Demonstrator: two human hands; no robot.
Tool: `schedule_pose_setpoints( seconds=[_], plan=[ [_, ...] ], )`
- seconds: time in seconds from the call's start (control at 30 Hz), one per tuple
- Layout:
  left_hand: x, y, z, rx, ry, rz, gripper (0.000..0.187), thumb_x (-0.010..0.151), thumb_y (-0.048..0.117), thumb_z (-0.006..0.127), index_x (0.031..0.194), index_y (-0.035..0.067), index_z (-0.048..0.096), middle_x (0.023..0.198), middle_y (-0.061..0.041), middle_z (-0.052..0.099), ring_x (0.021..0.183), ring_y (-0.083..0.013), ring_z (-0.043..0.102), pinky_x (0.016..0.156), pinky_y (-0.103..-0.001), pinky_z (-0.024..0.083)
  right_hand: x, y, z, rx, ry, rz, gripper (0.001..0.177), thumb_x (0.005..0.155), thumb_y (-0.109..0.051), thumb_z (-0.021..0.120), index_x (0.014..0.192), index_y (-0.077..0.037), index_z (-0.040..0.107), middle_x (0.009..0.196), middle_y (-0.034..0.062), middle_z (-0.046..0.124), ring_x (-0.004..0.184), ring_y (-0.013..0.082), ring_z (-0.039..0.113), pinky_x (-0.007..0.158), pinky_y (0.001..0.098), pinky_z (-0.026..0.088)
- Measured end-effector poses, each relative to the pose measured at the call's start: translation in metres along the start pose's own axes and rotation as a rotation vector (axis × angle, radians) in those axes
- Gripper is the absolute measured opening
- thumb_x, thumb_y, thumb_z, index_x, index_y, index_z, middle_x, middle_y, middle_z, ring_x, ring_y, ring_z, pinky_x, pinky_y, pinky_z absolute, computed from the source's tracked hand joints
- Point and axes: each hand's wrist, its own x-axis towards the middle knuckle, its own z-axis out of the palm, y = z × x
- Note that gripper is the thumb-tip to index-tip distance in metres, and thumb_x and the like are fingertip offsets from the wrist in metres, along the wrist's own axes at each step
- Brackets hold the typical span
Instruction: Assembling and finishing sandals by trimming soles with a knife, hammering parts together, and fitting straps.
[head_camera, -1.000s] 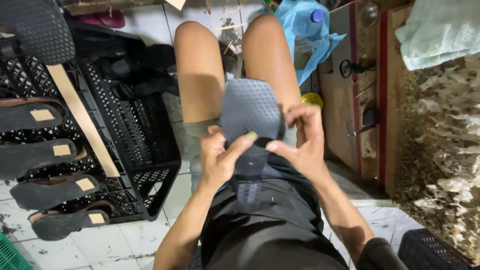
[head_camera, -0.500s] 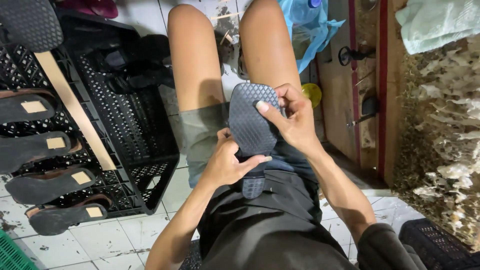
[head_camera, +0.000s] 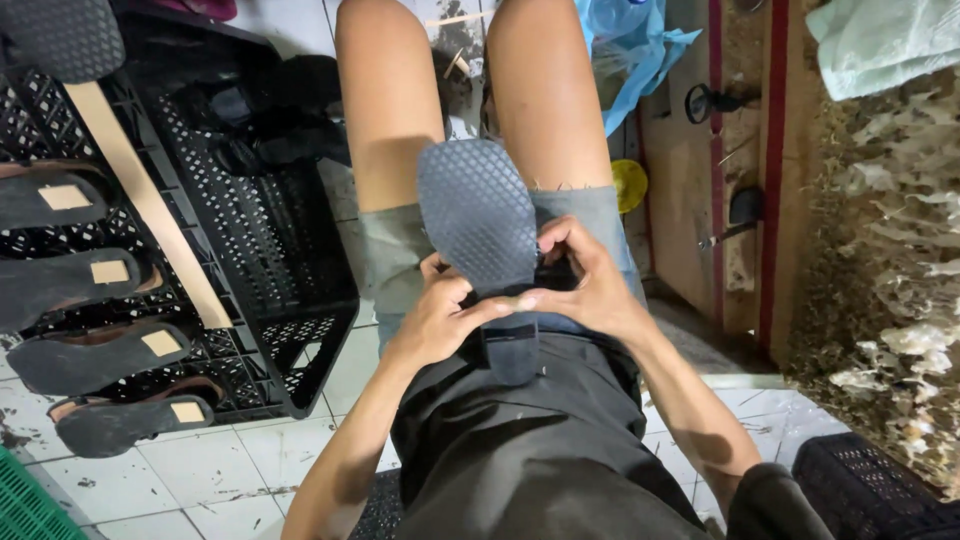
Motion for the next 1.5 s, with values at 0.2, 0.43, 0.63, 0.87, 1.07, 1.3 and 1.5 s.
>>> schedule_pose_setpoints(
  seconds=[0.2, 0.43, 0.63, 0.87, 1.07, 1.3, 1.5],
  plan=[
    [-0.001, -0.010, -0.001, -0.038, 0.027, -0.034, 0.029, 0.080, 0.037, 0.061, 0.066, 0.012, 0.060, 0.062, -0.004, 0.046, 0.084, -0.0192, 0.042, 0.099, -0.034, 0.018, 0.000, -0.017, 0.006, -0.061, -0.046, 0.110, 0.066, 0.049, -0.026, 0.087, 0.095, -0.008, 0.043, 0.072, 0.0044, 0.043, 0.063, 0.0182, 0.046, 0.061, 0.0300, 0.038],
    [0.001, -0.014, 0.007, -0.066, 0.059, -0.017, 0.034, 0.083, 0.036, 0.059, 0.059, 0.013, 0.055, 0.059, -0.001, 0.043, 0.081, -0.0163, 0.043, 0.095, -0.031, 0.020, 0.001, -0.016, 0.017, -0.066, 0.127, 0.031, 0.081, 0.050, -0.019, 0.088, 0.112, -0.006, 0.038, 0.087, 0.0063, 0.043, 0.064, 0.0166, 0.046, 0.062, 0.0276, 0.038],
    [0.012, 0.021, -0.005, -0.090, 0.059, 0.176, 0.043, 0.089, 0.028, 0.051, 0.052, 0.009, 0.042, 0.051, -0.005, 0.036, 0.066, -0.0169, 0.041, 0.087, -0.030, 0.027, 0.008, -0.017, 0.007, -0.077, 0.017, -0.214, 0.019, 0.071, -0.015, 0.072, 0.075, -0.003, 0.058, 0.085, 0.0094, 0.053, 0.079, 0.0231, 0.048, 0.073, 0.0312, 0.038],
    [0.015, 0.016, 0.001, -0.147, 0.171, 0.257, 0.013, 0.083, 0.020, 0.059, 0.084, 0.007, 0.061, 0.075, -0.003, 0.062, 0.078, -0.0145, 0.055, 0.090, -0.033, 0.029, 0.022, -0.037, -0.001, 0.105, 0.073, -0.162, 0.056, 0.059, -0.007, 0.082, 0.104, 0.001, 0.049, 0.086, 0.0076, 0.049, 0.080, 0.0153, 0.048, 0.077, 0.0285, 0.041],
    [0.014, 0.029, 0.006, -0.135, 0.307, 0.302, 0.009, 0.079, 0.014, 0.063, 0.078, 0.005, 0.064, 0.070, -0.005, 0.061, 0.071, -0.0168, 0.054, 0.078, -0.028, 0.041, 0.028, -0.052, -0.004, 0.156, 0.025, -0.118, 0.034, 0.063, -0.001, 0.077, 0.091, 0.001, 0.058, 0.065, 0.0025, 0.054, 0.063, 0.0075, 0.049, 0.063, 0.0220, 0.042],
    [0.024, 0.058, 0.004, -0.110, 0.315, 0.288, 0.012, 0.074, 0.017, 0.068, 0.076, 0.006, 0.065, 0.067, -0.008, 0.055, 0.064, -0.0204, 0.055, 0.062, -0.029, 0.048, 0.026, -0.021, -0.006, 0.185, 0.103, -0.108, 0.013, 0.070, -0.002, 0.072, 0.071, 0.001, 0.059, 0.049, 0.0032, 0.051, 0.050, 0.0052, 0.041, 0.049, 0.0176, 0.037],
    [0.021, 0.002, 0.002, -0.300, 0.287, 0.222, 0.027, 0.080, 0.014, 0.062, 0.057, 0.002, 0.054, 0.051, -0.005, 0.044, 0.056, -0.0084, 0.040, 0.053, -0.025, 0.041, 0.032, -0.040, -0.007, 0.271, -0.016, -0.080, 0.029, 0.061, -0.003, 0.078, 0.082, -0.004, 0.058, 0.062, -0.0024, 0.052, 0.061, 0.0056, 0.046, 0.060, 0.0169, 0.039]
  ],
)
